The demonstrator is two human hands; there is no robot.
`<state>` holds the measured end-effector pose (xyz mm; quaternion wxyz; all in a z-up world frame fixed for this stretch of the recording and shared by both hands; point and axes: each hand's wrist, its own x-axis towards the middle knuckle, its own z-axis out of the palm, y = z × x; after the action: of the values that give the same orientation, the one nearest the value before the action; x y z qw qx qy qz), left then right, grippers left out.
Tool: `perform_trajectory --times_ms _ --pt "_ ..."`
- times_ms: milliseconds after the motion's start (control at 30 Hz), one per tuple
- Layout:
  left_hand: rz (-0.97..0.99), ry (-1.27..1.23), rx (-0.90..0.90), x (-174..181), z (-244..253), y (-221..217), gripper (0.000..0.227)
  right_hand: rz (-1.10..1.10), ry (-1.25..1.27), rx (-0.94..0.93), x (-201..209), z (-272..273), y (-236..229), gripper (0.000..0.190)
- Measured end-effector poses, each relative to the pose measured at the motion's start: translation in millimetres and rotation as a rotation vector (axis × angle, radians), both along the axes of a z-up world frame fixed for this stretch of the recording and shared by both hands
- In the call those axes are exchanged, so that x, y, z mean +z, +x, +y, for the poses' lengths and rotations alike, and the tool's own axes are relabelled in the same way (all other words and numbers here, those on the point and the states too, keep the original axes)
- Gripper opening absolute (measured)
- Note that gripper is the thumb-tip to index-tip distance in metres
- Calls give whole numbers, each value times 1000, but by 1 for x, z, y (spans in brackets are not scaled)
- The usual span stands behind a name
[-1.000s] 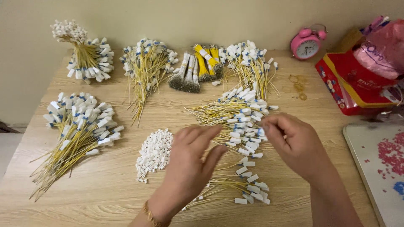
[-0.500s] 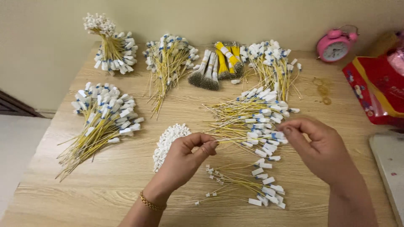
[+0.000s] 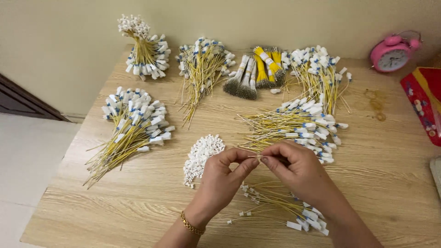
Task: Assembling small plastic sleeves onto the tips of wired connectors.
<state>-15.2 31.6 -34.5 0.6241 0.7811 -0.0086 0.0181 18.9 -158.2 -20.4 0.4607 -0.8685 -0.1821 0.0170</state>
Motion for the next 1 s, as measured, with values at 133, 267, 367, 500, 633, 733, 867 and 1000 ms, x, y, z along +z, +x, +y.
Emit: perform_trajectory --times_ms 133,267,367,500,633,733,867,1000 --pt "-4 -47 -27 0 1 0 15 85 52 -26 -4 -1 0 9" --pt "-4 -51 -16 -2 1 0 15 108 67 -26 -9 -5 1 9" --pt "-103 44 21 -3 0 -1 7 186 39 -27 -16 -8 1 11" --pt "-263 249 52 -15 -5 -10 12 146 62 -7 -26 -6 -3 13" --pt "-263 346 -26 -25 6 -16 6 231 4 60 -35 -7 -8 11" --pt "-133 397 49 -30 40 1 27 243 -87 20 -44 -17 -1 10" --pt "-264 781 174 -49 60 34 27 178 -14 -17 -32 -14 4 10" --pt "-226 1019 44 -54 42 44 26 215 39 -9 -28 -12 4 8"
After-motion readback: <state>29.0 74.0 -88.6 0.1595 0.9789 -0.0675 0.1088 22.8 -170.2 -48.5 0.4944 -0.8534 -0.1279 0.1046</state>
